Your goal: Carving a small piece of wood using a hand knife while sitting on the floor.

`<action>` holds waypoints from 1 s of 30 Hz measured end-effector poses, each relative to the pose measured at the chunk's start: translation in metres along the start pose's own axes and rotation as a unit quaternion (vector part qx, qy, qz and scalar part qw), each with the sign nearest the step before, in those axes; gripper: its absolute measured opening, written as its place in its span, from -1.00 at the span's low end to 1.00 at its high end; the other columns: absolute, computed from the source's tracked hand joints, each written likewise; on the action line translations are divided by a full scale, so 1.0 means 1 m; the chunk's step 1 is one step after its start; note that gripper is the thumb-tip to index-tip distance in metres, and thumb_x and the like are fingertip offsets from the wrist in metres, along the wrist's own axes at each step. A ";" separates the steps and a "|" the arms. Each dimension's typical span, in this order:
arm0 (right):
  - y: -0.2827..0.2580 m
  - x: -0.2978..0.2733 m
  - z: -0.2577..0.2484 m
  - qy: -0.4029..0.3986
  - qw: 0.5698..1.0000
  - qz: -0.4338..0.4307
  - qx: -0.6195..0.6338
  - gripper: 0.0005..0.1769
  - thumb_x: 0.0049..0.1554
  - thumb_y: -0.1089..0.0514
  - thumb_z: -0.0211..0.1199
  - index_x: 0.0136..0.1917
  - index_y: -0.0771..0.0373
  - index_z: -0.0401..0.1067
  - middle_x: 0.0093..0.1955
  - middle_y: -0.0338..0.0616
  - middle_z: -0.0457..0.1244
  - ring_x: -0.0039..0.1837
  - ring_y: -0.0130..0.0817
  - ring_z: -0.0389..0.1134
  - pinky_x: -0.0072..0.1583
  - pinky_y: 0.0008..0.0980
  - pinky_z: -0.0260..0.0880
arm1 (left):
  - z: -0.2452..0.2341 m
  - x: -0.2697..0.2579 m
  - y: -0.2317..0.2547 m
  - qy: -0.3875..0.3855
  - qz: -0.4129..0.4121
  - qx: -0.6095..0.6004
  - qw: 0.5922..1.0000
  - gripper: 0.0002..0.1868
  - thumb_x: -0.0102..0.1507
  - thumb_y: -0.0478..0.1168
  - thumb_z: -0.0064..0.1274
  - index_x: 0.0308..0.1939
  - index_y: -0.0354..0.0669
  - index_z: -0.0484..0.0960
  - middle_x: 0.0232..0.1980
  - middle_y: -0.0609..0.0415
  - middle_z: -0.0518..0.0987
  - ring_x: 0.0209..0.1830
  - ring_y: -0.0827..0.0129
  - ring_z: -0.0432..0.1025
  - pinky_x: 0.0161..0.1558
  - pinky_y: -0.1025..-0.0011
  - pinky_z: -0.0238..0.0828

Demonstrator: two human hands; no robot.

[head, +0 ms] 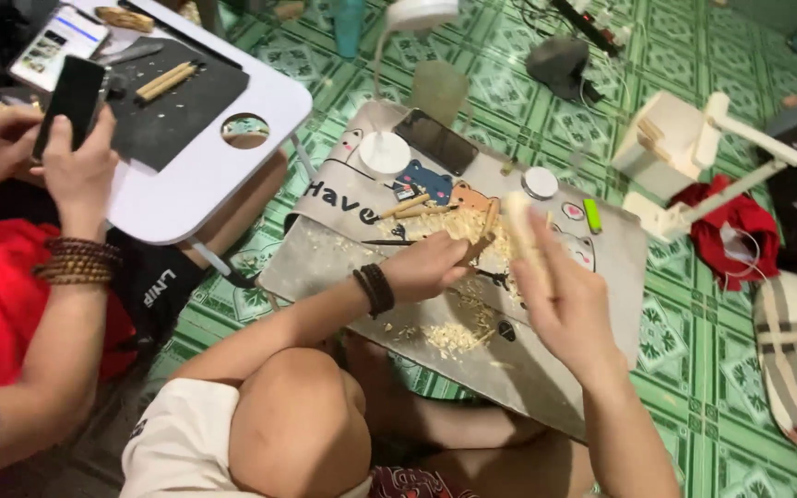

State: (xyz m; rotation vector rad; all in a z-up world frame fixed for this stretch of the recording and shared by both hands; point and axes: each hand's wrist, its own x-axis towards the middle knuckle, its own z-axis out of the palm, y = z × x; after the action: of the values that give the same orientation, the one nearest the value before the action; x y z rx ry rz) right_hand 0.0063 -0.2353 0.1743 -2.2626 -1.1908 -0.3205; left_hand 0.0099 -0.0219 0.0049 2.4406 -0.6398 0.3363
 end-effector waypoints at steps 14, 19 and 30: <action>-0.031 -0.014 -0.042 -0.005 0.999 -0.009 -0.048 -0.42 0.23 0.00 -0.06 0.37 0.41 0.34 -0.40 -0.15 0.39 -0.52 -0.42 0.34 -0.54 -0.37 0.32 | -0.058 0.005 0.043 -0.081 -0.189 -0.153 0.967 -0.62 0.41 0.07 -0.24 -0.21 -0.17 0.42 -0.14 -0.05 0.42 -0.23 0.18 0.33 -0.15 0.18 0.31; -0.022 -0.017 -0.011 0.019 0.983 -0.181 -0.016 -0.66 0.13 0.18 0.11 0.18 0.29 0.36 -0.47 -0.29 0.22 -0.52 -0.50 0.21 -0.49 -0.42 0.21 | -0.037 -0.001 0.034 -0.032 -0.172 -0.190 0.966 -0.85 0.36 -0.12 -0.09 -0.18 -0.10 0.44 -0.10 0.02 0.41 -0.18 0.31 0.32 -0.09 0.37 0.45; -0.061 0.027 -0.038 -0.323 0.923 0.156 -0.142 -0.16 0.23 -0.23 -0.08 0.70 -0.41 -0.29 -0.39 0.00 0.35 -0.28 -0.04 0.40 -0.11 -0.17 0.31 | -0.036 0.005 0.019 -0.046 -0.024 -0.112 0.992 -0.41 0.37 0.26 -0.77 -0.32 0.03 0.30 -0.34 0.12 0.37 -0.33 0.32 0.17 -0.10 0.24 0.20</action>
State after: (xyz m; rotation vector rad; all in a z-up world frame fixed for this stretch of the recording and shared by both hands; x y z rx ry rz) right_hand -0.0258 -0.2111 0.2397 -2.8841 -1.0927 0.4455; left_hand 0.0009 -0.0160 0.0441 2.2622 -0.6209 0.1257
